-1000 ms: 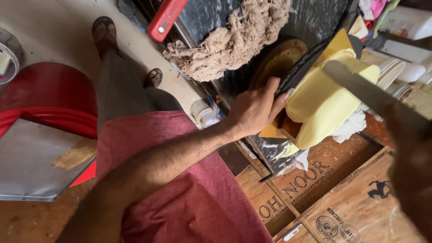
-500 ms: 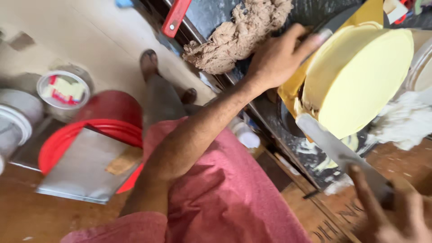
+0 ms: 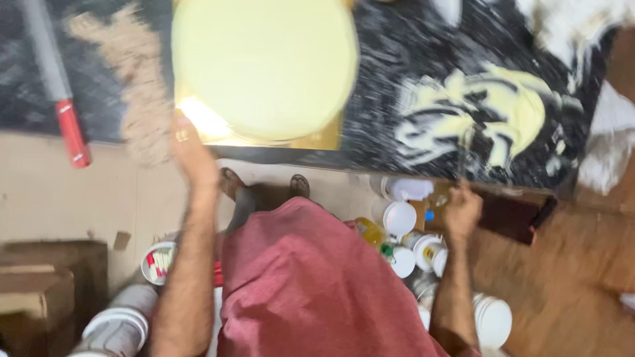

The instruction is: The person frosts a cake on a rotating stand using a large palette knife, spreading frosting across the sides and top surface.

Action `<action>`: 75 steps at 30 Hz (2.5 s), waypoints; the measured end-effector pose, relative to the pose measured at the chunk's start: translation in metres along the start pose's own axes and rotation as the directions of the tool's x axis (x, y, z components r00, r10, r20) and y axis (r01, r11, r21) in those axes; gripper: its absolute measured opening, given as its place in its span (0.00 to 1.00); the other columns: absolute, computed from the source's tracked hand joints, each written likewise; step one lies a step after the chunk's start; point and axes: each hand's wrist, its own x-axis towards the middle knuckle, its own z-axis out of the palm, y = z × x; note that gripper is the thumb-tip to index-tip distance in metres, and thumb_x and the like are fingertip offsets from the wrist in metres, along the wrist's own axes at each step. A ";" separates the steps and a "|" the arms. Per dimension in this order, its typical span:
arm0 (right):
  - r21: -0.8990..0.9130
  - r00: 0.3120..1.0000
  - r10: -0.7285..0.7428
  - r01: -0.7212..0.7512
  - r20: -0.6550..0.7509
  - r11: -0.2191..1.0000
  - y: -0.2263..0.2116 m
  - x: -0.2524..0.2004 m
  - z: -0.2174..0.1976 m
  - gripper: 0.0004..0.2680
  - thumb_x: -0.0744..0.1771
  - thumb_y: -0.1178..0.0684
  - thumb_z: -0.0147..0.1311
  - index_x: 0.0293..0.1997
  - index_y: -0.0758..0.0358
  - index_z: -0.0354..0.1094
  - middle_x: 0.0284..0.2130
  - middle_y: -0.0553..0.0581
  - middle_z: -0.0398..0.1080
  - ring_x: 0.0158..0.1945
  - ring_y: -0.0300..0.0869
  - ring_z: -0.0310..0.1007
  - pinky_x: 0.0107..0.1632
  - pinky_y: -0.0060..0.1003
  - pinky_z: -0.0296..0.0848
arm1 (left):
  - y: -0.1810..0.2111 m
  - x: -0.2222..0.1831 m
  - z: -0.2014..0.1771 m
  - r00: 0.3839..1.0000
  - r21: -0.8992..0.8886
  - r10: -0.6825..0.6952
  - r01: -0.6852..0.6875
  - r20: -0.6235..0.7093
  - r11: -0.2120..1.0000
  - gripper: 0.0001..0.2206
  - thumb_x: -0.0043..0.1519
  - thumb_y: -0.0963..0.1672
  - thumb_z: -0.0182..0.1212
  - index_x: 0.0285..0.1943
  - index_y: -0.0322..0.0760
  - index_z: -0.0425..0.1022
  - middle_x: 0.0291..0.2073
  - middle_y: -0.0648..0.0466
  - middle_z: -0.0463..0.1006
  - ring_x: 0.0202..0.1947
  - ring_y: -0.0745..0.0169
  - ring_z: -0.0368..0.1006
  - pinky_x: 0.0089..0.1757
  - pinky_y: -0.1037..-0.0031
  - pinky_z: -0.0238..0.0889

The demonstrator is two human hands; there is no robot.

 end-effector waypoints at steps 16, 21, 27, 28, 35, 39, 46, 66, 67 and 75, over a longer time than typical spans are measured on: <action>0.282 0.956 -0.196 0.131 0.216 0.951 -0.025 0.026 0.043 0.15 0.69 0.55 0.53 0.63 0.57 0.73 0.37 0.66 0.69 0.42 0.51 0.70 0.48 0.47 0.72 | 0.035 -0.018 0.014 0.964 -0.319 0.264 -0.237 0.042 0.918 0.22 0.77 0.52 0.45 0.67 0.27 0.61 0.61 0.44 0.70 0.61 0.55 0.67 0.63 0.63 0.63; 0.343 0.994 0.104 -0.087 -0.034 0.935 0.027 0.096 0.031 0.06 0.72 0.51 0.54 0.54 0.55 0.74 0.35 0.64 0.73 0.40 0.53 0.73 0.46 0.48 0.71 | 0.052 -0.032 0.022 0.990 -0.259 0.142 -0.141 -0.018 0.956 0.26 0.74 0.53 0.43 0.70 0.29 0.59 0.63 0.44 0.69 0.63 0.52 0.69 0.60 0.61 0.68; 0.223 0.984 -0.178 0.176 -0.013 0.959 0.020 0.123 0.029 0.12 0.70 0.54 0.55 0.60 0.57 0.75 0.35 0.68 0.68 0.41 0.57 0.68 0.46 0.51 0.69 | 0.042 -0.028 0.026 0.967 -0.262 0.255 -0.246 -0.001 0.933 0.25 0.78 0.52 0.43 0.70 0.25 0.61 0.65 0.41 0.68 0.64 0.50 0.67 0.64 0.61 0.63; 0.312 0.956 -0.270 0.224 0.112 0.923 0.004 0.111 0.031 0.11 0.71 0.52 0.55 0.59 0.56 0.76 0.36 0.67 0.68 0.41 0.56 0.68 0.46 0.51 0.69 | 0.045 -0.030 0.021 0.966 -0.254 0.257 -0.251 -0.010 0.934 0.25 0.78 0.52 0.43 0.70 0.25 0.61 0.65 0.41 0.68 0.64 0.50 0.67 0.64 0.61 0.63; 0.110 0.964 0.262 -0.266 0.049 0.958 -0.099 0.014 -0.001 0.15 0.68 0.44 0.59 0.59 0.59 0.72 0.41 0.66 0.68 0.44 0.56 0.69 0.46 0.51 0.69 | 0.048 -0.030 0.023 0.970 -0.238 0.244 -0.234 0.014 0.943 0.25 0.77 0.52 0.41 0.70 0.26 0.60 0.65 0.43 0.68 0.65 0.53 0.66 0.64 0.63 0.61; -0.186 0.969 -0.234 0.244 0.076 0.952 -0.104 -0.026 0.029 0.21 0.63 0.59 0.56 0.65 0.50 0.73 0.46 0.68 0.66 0.45 0.57 0.69 0.42 0.48 0.72 | 0.042 -0.022 0.023 0.961 -0.199 0.274 -0.274 -0.027 0.941 0.26 0.76 0.53 0.42 0.69 0.25 0.63 0.63 0.43 0.70 0.63 0.54 0.67 0.64 0.63 0.61; -0.005 0.975 -0.171 0.174 0.139 0.985 0.009 0.077 -0.026 0.17 0.70 0.62 0.52 0.68 0.53 0.70 0.49 0.65 0.62 0.46 0.52 0.69 0.45 0.48 0.72 | 0.048 -0.016 0.010 0.975 -0.168 0.220 -0.213 0.025 0.963 0.26 0.76 0.53 0.42 0.68 0.24 0.63 0.63 0.43 0.70 0.64 0.55 0.66 0.65 0.64 0.59; 0.299 0.837 -0.372 0.264 0.402 0.917 -0.313 0.040 -0.264 0.07 0.73 0.68 0.41 0.58 0.77 0.59 0.32 0.68 0.73 0.31 0.45 0.73 0.42 0.38 0.73 | 0.030 -0.007 0.052 0.999 -0.236 -0.042 0.034 -0.027 0.971 0.24 0.75 0.52 0.41 0.68 0.28 0.68 0.55 0.37 0.80 0.57 0.46 0.76 0.58 0.61 0.69; 0.268 0.828 -0.381 0.289 0.412 0.919 -0.352 0.041 -0.270 0.07 0.73 0.68 0.41 0.58 0.77 0.59 0.32 0.68 0.73 0.31 0.45 0.73 0.42 0.38 0.73 | 0.039 -0.004 0.049 1.000 -0.181 -0.026 0.024 -0.008 0.983 0.24 0.74 0.52 0.43 0.69 0.29 0.65 0.51 0.39 0.81 0.52 0.48 0.79 0.52 0.61 0.72; -0.400 0.318 -0.666 0.916 0.675 0.032 -0.603 -0.009 -0.196 0.16 0.68 0.64 0.47 0.63 0.56 0.68 0.37 0.63 0.71 0.28 0.49 0.70 0.34 0.43 0.72 | 0.046 0.024 0.064 0.997 -0.162 0.044 -0.035 0.057 0.986 0.22 0.73 0.51 0.46 0.70 0.33 0.65 0.31 0.49 0.83 0.27 0.59 0.81 0.28 0.68 0.74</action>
